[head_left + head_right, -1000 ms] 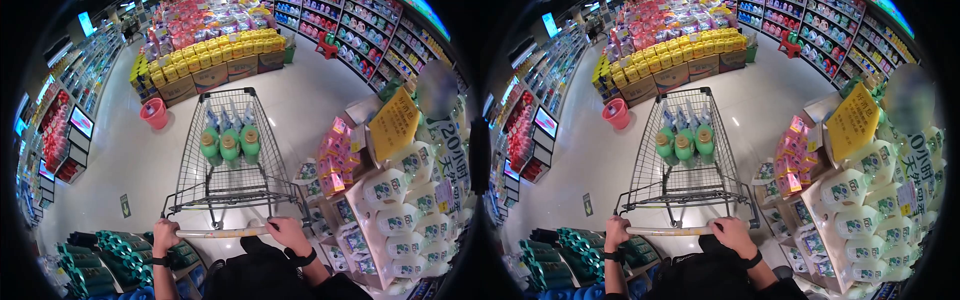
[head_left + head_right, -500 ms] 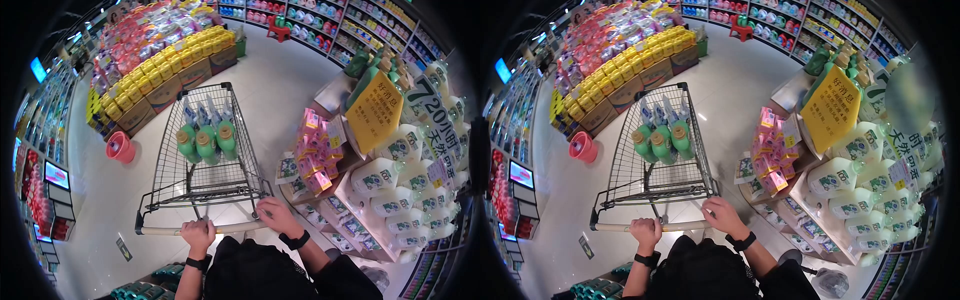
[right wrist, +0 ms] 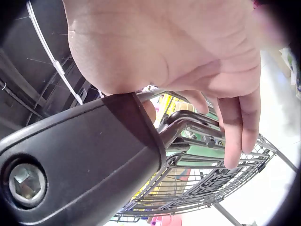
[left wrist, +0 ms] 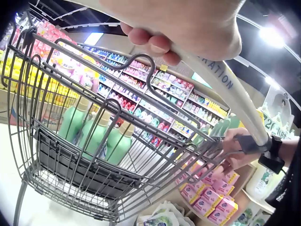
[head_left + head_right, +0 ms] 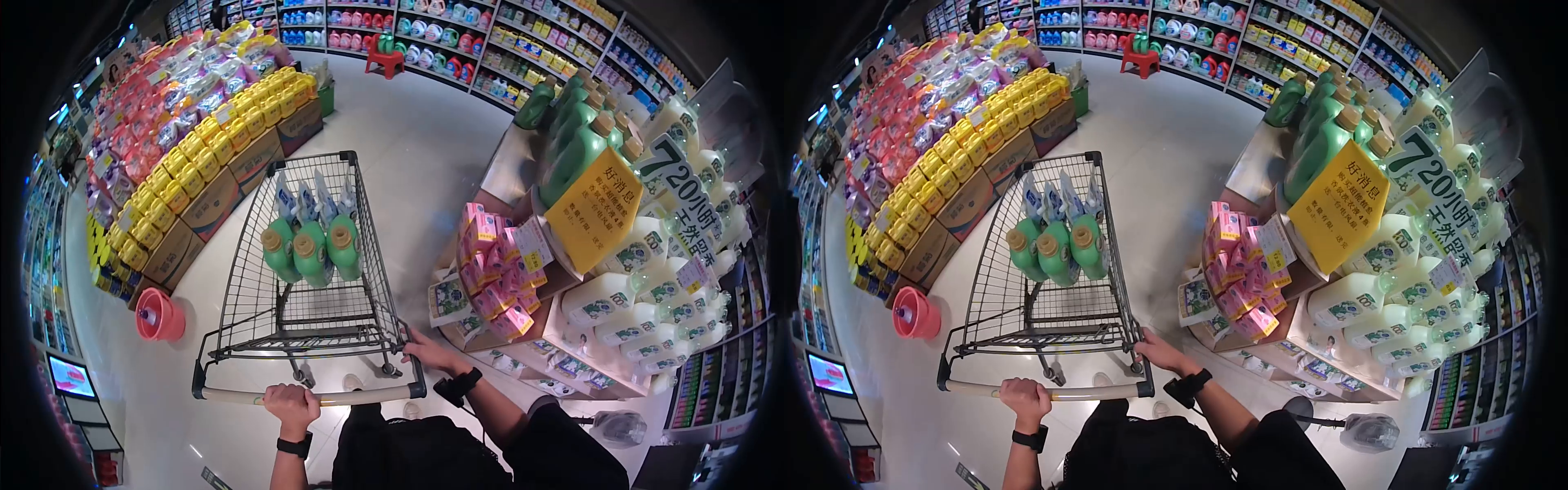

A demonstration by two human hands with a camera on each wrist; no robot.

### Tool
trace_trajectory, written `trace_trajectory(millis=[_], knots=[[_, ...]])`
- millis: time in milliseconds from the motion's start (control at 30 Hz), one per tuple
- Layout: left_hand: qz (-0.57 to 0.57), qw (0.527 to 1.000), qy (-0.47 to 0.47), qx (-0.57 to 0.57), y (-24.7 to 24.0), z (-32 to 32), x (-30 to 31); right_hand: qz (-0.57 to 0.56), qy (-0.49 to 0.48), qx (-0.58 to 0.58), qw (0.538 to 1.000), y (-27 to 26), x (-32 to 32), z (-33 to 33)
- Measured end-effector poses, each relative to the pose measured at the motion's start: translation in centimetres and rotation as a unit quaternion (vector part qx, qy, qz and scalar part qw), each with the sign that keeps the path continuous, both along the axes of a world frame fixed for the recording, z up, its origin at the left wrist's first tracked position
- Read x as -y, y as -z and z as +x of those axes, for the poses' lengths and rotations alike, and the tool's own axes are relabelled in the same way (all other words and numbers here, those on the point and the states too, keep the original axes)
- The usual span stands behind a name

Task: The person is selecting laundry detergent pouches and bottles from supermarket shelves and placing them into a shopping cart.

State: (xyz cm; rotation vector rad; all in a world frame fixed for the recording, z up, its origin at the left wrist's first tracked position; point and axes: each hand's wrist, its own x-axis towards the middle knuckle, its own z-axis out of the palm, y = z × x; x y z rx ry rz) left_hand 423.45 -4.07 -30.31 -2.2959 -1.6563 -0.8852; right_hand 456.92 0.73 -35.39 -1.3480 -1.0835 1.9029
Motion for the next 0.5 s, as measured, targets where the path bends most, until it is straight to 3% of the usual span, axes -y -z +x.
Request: trace_trajectory(millis=[200,267,300,500], knots=[[0.022,0.998,0.056,0.022,0.5,-5.1,-10.1,-0.017,-0.007,0.045,0.999,-1.5,-6.2,-4.5],[0.024,0.997,0.072,0.019,0.6,-7.0,-13.6,-0.031,0.012,0.055,0.998,-2.7,-8.1,-6.5],[0.028,0.996,0.081,0.015,0.6,-7.6,-15.4,0.026,0.084,0.030,0.996,-2.2,-8.9,-7.9],[-0.013,0.994,0.097,0.046,-0.8,-11.5,-24.3,0.034,0.064,0.054,0.996,-1.1,-14.8,-12.4]])
